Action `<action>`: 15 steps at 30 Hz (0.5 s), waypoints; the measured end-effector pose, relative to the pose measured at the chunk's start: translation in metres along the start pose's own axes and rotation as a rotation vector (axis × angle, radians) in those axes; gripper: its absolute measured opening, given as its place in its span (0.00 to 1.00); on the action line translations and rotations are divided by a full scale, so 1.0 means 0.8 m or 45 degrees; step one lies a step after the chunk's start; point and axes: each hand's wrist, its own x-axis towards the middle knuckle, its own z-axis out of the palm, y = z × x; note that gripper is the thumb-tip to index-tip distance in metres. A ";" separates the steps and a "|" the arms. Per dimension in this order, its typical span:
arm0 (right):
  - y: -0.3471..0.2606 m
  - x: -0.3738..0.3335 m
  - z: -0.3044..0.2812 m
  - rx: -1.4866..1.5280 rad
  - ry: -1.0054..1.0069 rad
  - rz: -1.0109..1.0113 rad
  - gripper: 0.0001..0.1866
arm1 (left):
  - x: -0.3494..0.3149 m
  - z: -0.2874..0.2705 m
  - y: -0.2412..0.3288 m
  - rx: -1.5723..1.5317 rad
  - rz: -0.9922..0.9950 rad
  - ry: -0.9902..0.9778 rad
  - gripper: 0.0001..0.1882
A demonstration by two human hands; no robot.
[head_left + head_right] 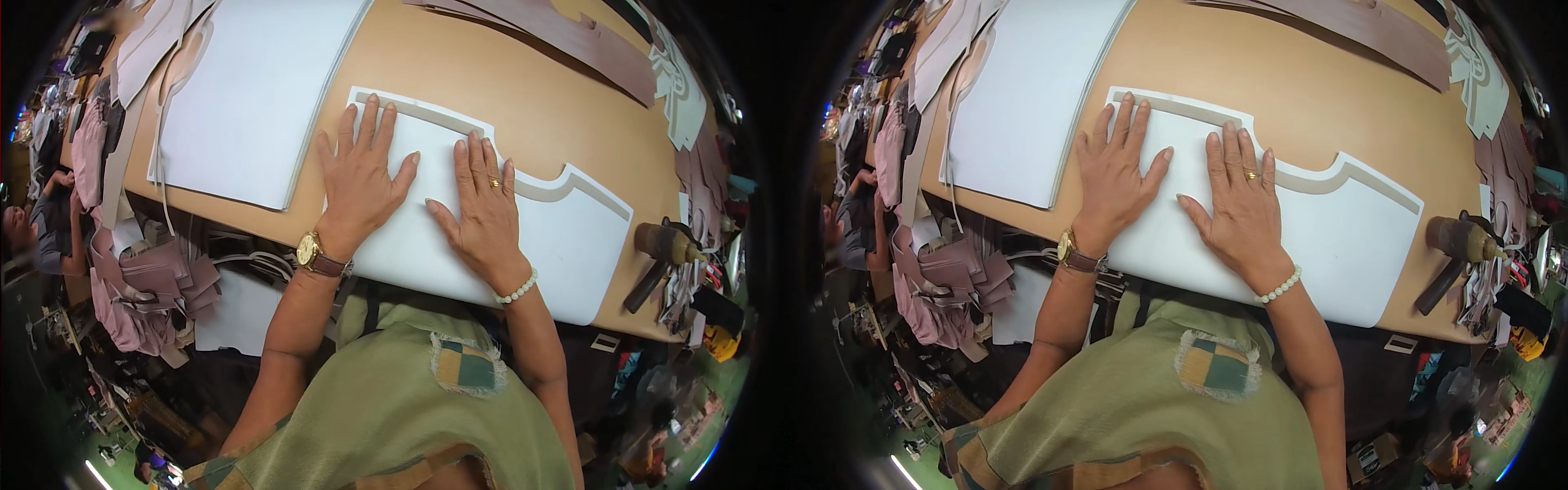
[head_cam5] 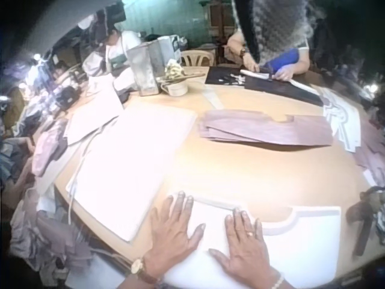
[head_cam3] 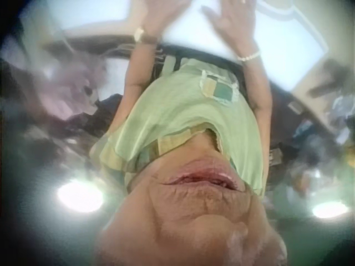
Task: The person applies adhesive to a leather strip using a squeeze bottle and attaches it to the curved edge of a large white leather piece, pressing it firmly and hammering it into place.
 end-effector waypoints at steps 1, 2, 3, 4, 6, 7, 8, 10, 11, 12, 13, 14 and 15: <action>-0.001 0.001 0.001 0.016 0.003 0.005 0.40 | 0.000 0.001 -0.001 -0.012 -0.002 0.002 0.32; 0.000 0.001 0.000 0.027 0.006 0.014 0.41 | -0.001 0.001 -0.001 -0.005 -0.002 0.008 0.32; -0.001 0.003 -0.001 0.019 0.006 0.015 0.41 | -0.001 0.001 -0.001 0.003 -0.001 0.013 0.32; -0.001 0.005 -0.001 0.011 0.006 0.016 0.41 | -0.001 0.001 -0.001 0.010 0.000 0.019 0.32; -0.001 0.008 0.000 -0.013 0.013 0.014 0.41 | -0.001 0.001 0.000 0.012 0.002 0.043 0.32; 0.000 0.009 0.000 -0.030 0.019 0.010 0.40 | -0.001 0.001 0.000 0.014 0.003 0.054 0.32; 0.001 0.011 0.001 -0.045 0.026 0.002 0.40 | -0.001 0.001 0.000 0.003 0.002 0.059 0.32; 0.000 0.012 0.000 -0.054 0.041 0.013 0.40 | 0.000 0.001 0.001 -0.018 -0.001 0.067 0.32; 0.000 0.011 -0.001 -0.056 0.045 0.016 0.39 | -0.001 0.001 0.000 -0.029 0.000 0.077 0.33; -0.001 0.011 -0.002 -0.062 0.055 0.014 0.39 | -0.001 0.003 0.000 -0.039 0.000 0.088 0.33; -0.001 0.012 -0.004 -0.068 0.064 0.011 0.38 | -0.002 0.003 0.000 -0.050 0.000 0.099 0.33; -0.001 0.014 -0.005 -0.075 0.076 0.011 0.37 | -0.001 0.004 0.000 -0.068 0.001 0.108 0.33; -0.002 0.016 -0.007 -0.090 0.095 0.007 0.37 | 0.000 0.004 0.000 -0.087 0.002 0.118 0.33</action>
